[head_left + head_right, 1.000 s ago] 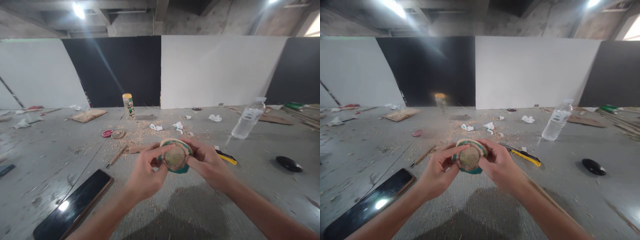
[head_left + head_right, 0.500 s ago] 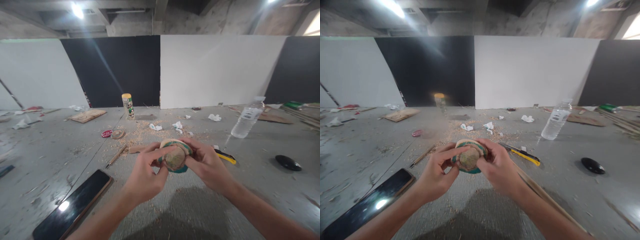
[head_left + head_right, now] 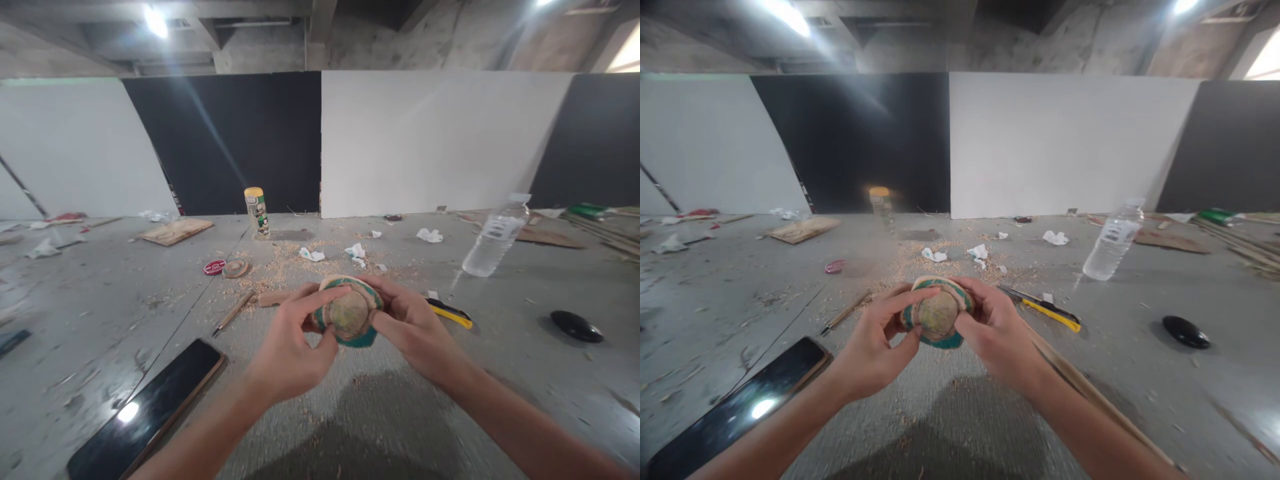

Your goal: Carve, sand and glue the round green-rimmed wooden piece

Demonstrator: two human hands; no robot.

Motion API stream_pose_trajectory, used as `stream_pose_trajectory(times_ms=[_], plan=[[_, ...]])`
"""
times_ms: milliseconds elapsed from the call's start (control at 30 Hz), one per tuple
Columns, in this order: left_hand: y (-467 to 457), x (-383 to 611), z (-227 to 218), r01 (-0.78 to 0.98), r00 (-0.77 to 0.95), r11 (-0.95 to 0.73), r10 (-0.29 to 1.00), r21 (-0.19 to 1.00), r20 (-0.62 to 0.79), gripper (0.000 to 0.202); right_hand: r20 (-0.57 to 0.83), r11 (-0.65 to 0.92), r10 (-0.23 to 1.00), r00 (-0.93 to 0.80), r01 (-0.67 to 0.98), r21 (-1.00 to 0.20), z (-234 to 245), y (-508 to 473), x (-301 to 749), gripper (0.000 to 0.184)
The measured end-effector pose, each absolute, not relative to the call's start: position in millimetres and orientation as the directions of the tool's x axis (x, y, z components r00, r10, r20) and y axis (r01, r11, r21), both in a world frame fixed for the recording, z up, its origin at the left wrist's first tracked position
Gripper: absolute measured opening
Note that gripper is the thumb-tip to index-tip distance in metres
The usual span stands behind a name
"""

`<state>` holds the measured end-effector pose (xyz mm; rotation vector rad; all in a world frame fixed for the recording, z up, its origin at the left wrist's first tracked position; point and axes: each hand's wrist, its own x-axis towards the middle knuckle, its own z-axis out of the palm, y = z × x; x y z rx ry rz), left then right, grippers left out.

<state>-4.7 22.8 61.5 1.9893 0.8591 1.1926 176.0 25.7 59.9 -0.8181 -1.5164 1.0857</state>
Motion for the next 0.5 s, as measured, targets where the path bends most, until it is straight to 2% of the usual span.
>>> stream_pose_trajectory(times_ms=[267,500], plan=[[23.1,-4.3,60.2,0.197,0.370,-0.561,0.802,0.804,0.469,0.052,0.339,0.343,0.924,-0.179,-0.008,-0.939,59.2,24.5,174.9,0.040],[24.9,-2.2,59.6,0.045,0.361,-0.488,0.821,0.871,0.442,0.041,0.319,0.327,0.935,-0.156,0.029,-0.945,59.0,25.7,175.2,0.035]])
